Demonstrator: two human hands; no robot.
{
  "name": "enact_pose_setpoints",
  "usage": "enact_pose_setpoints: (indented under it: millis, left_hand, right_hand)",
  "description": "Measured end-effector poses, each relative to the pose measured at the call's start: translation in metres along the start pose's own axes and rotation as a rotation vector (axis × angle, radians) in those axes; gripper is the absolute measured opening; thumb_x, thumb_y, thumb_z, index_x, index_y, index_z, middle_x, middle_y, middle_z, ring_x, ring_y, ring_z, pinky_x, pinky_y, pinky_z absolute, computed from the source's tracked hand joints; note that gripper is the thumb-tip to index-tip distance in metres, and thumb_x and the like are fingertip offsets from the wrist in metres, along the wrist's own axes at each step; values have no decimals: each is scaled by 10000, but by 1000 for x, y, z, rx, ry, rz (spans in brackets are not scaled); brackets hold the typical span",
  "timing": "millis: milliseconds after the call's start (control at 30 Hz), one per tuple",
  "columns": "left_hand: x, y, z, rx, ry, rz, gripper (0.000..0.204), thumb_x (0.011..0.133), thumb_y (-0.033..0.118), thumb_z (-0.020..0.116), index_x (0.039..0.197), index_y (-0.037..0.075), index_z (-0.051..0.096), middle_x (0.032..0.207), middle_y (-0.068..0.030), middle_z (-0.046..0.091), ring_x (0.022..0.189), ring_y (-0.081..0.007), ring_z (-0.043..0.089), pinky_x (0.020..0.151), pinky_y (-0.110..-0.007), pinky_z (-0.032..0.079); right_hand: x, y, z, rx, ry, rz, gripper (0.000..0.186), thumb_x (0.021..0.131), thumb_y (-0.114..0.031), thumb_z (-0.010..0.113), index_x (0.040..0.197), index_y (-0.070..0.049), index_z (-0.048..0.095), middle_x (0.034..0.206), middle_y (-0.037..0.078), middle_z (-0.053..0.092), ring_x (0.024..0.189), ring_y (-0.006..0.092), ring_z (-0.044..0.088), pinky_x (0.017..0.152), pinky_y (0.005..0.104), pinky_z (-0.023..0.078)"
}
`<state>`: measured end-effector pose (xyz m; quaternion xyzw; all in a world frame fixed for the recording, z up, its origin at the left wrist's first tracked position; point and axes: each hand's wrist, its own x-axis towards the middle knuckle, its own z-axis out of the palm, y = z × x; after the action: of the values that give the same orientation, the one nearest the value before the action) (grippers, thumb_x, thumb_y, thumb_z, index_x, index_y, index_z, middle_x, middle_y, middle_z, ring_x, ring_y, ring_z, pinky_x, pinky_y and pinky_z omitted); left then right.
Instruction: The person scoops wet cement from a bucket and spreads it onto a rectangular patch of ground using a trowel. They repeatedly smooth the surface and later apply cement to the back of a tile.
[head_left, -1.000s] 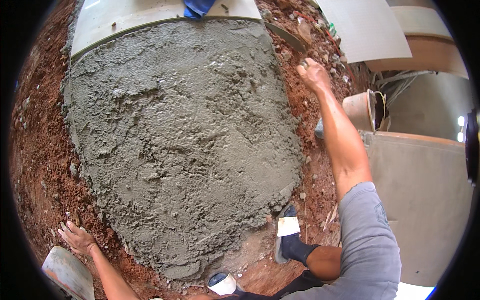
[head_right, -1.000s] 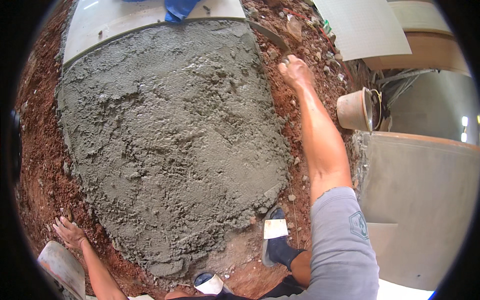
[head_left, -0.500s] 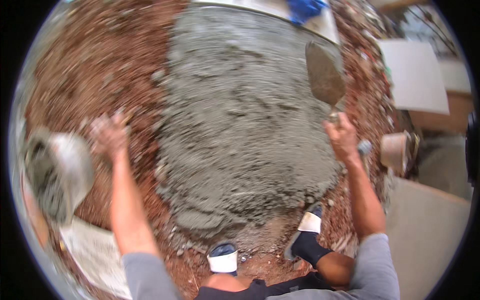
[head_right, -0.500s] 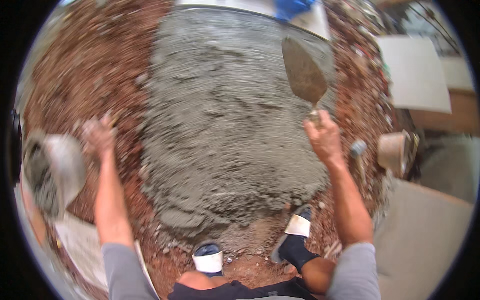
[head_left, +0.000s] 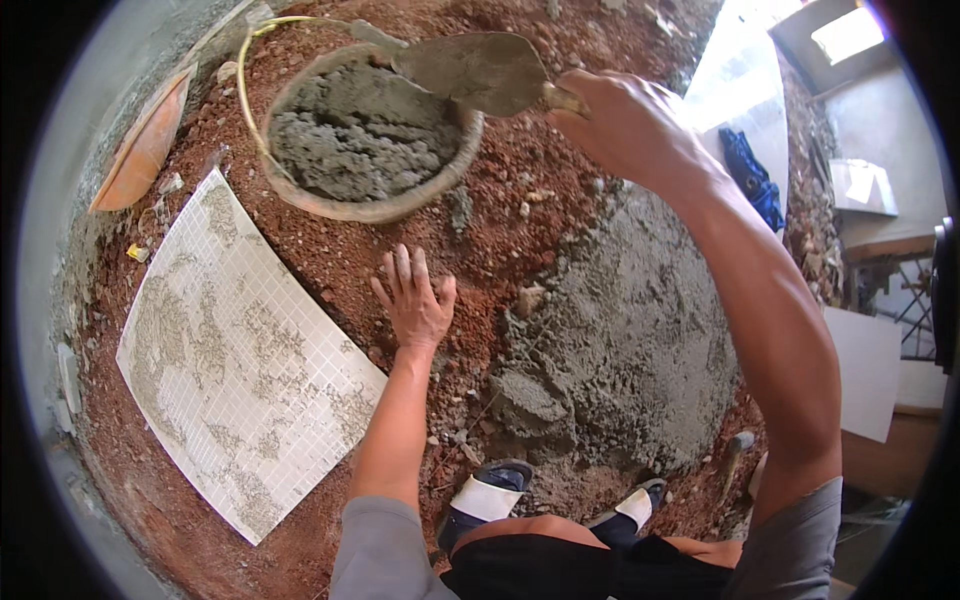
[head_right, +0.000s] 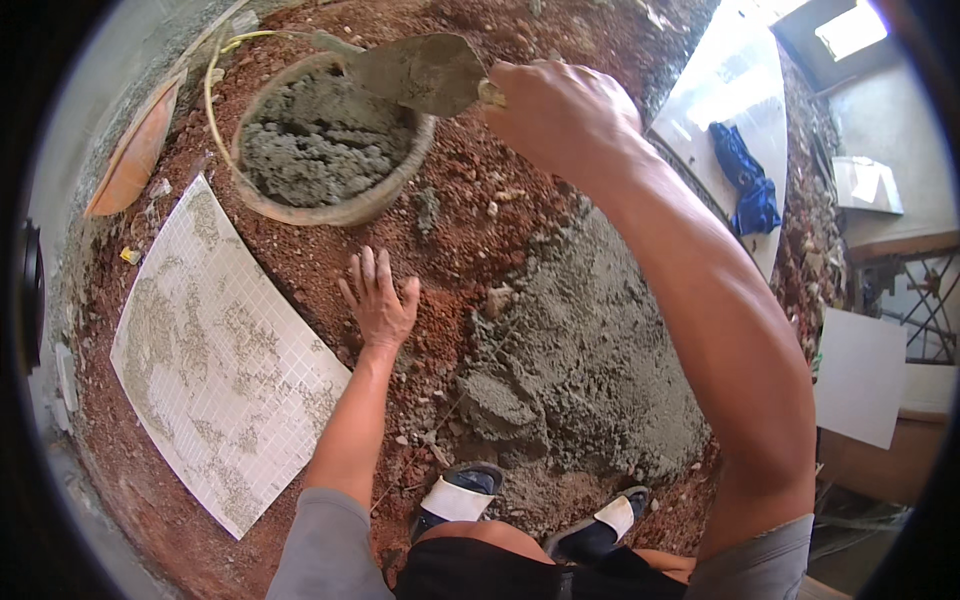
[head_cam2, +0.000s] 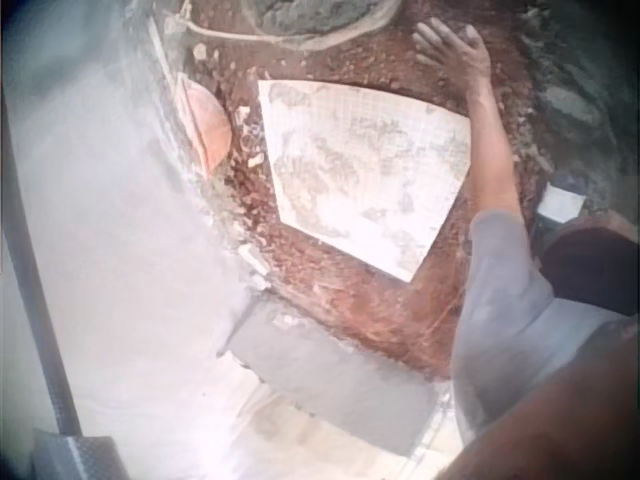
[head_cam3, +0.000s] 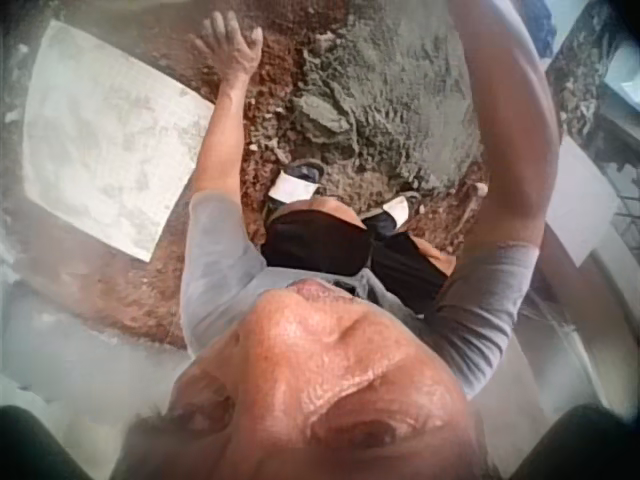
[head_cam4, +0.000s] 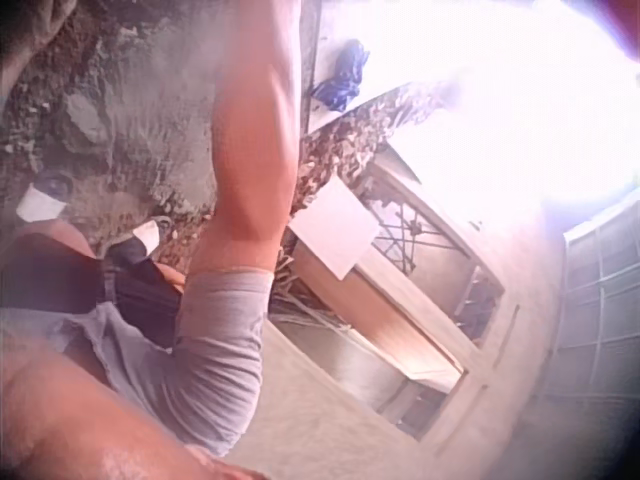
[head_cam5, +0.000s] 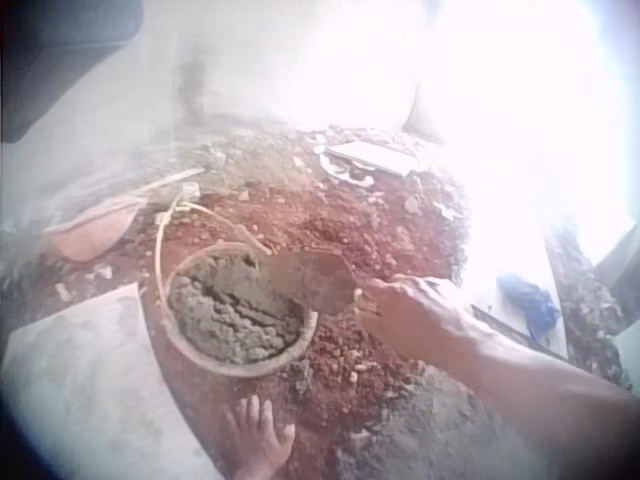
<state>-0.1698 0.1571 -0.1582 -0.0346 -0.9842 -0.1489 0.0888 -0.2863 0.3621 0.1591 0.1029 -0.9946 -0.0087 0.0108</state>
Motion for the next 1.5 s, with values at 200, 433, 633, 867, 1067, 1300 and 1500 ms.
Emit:
enact_pose_setpoints:
  millis: [200,433,633,867,1067,1300,1500]
  left_hand:
    - [-2,-1,10,22,-97,44,766,918,638,369,1464,105,291,1555,-124,222,1458,-305,145,1161,-578,67]
    - [1,-1,6,49,-161,49,792,915,665,341,1464,94,308,1566,-117,194,1458,-311,137,1153,-589,87]
    - [5,0,4,80,-193,41,824,912,682,323,1463,70,333,1565,-134,211,1460,-318,154,1149,-598,86]
    - [-1,-7,27,213,22,140,772,933,678,290,1481,134,315,1550,-84,283,1445,-272,226,1132,-580,161]
    - [1,-20,41,338,17,128,760,926,699,258,1496,197,290,1571,-41,245,1451,-252,208,1134,-568,157]
    - [17,-46,45,401,-178,119,798,922,695,306,1506,153,269,1569,-85,245,1450,-289,195,1129,-581,152]
    - [-13,-34,-10,-27,-57,183,724,950,470,519,1465,11,300,1494,-234,328,1396,-398,281,1148,-450,240]
  right_hand:
    - [65,-36,20,-199,-87,-10,205,894,-199,564,1008,-63,667,865,105,698,786,249,705,674,398,588]
    - [84,-72,53,122,-447,8,369,961,-351,508,1210,-98,609,953,100,705,812,183,692,759,366,574]
    - [86,-34,80,352,-288,-219,350,922,-333,596,1147,-75,665,894,144,693,755,221,674,705,382,536]
    - [-49,29,1,586,-141,-109,378,957,-354,507,940,-18,680,823,167,656,734,241,613,700,390,514]
    - [-186,107,-51,634,-337,362,414,917,-414,592,1073,-40,677,759,105,643,641,158,586,594,323,499]
    - [-458,194,-32,810,-186,816,379,931,-332,626,1140,-16,637,695,2,534,589,76,488,493,267,397]
    - [-619,197,-1,875,200,1379,357,898,-170,594,1202,15,590,758,5,556,635,70,505,557,239,417]
